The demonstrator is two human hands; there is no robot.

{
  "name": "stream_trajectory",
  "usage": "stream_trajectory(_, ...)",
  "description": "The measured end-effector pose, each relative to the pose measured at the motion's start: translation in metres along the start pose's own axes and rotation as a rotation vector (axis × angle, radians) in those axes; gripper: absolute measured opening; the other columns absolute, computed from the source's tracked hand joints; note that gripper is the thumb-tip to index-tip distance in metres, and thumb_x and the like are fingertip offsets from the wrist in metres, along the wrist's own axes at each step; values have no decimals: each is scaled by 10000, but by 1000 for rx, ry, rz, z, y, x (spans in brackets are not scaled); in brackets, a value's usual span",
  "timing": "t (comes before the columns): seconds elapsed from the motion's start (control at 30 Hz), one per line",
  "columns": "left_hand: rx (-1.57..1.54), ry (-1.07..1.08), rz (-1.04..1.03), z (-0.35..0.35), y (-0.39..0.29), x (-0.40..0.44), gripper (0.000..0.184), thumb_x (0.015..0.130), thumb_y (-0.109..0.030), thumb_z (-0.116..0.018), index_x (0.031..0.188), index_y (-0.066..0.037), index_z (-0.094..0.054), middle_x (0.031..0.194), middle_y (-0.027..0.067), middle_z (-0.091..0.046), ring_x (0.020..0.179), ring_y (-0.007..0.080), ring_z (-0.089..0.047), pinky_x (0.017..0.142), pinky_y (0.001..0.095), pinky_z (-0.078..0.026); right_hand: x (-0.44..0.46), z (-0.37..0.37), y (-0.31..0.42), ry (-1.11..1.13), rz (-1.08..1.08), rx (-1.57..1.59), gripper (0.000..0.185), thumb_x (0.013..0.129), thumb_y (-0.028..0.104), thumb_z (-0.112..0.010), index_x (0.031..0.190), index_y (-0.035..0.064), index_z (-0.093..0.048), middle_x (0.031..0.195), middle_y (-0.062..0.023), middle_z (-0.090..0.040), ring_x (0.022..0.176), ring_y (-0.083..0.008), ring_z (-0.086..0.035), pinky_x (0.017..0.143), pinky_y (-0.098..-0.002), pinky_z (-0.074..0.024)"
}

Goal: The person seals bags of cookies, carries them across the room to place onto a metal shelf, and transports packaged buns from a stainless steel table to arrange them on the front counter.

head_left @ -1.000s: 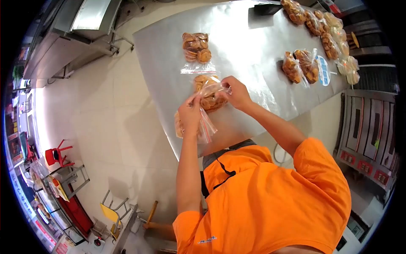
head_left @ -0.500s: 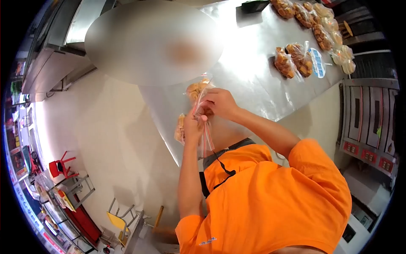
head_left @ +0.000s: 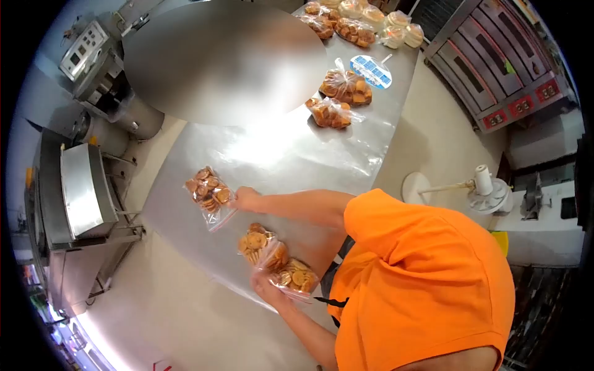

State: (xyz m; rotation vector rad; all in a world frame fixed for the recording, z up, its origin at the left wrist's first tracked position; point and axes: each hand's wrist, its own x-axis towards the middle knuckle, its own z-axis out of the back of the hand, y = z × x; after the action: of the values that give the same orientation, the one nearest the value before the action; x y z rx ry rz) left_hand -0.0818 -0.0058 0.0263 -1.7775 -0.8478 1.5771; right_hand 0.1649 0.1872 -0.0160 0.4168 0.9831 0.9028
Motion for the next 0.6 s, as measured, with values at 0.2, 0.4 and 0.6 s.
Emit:
stream_trajectory(0.2, 71, -213, 13, -34, -26, 1, 426, 1073, -378, -432, 1078, 11, -609, 981, 132, -666, 866, 268, -624, 776, 380, -513, -54, 5, 12, 311, 110, 1016, 285, 914, 298, -715, 766, 82, -602, 631, 9, -527, 561, -115, -516, 537, -288, -434)
stream_trajectory(0.4, 418, -287, -45, -25, -16, 18, 465, 1020, -423, -473, 985, 14, -629, 955, 140, -666, 847, 255, -613, 743, 431, -488, -142, 43, 7, 517, 51, 757, 270, 896, 282, -722, 741, 81, -629, 655, 3, -541, 583, -88, -487, 522, -261, -363)
stream_trajectory(0.6, -133, -27, 147, -44, -56, -28, 541, 1040, -570, -411, 922, -80, -610, 928, 25, -610, 831, 135, -552, 697, 307, -449, -192, 36, -32, 402, 234, 310, 339, 918, 353, -631, 786, 44, -674, 682, -46, -604, 615, -155, -548, 565, -310, -425)
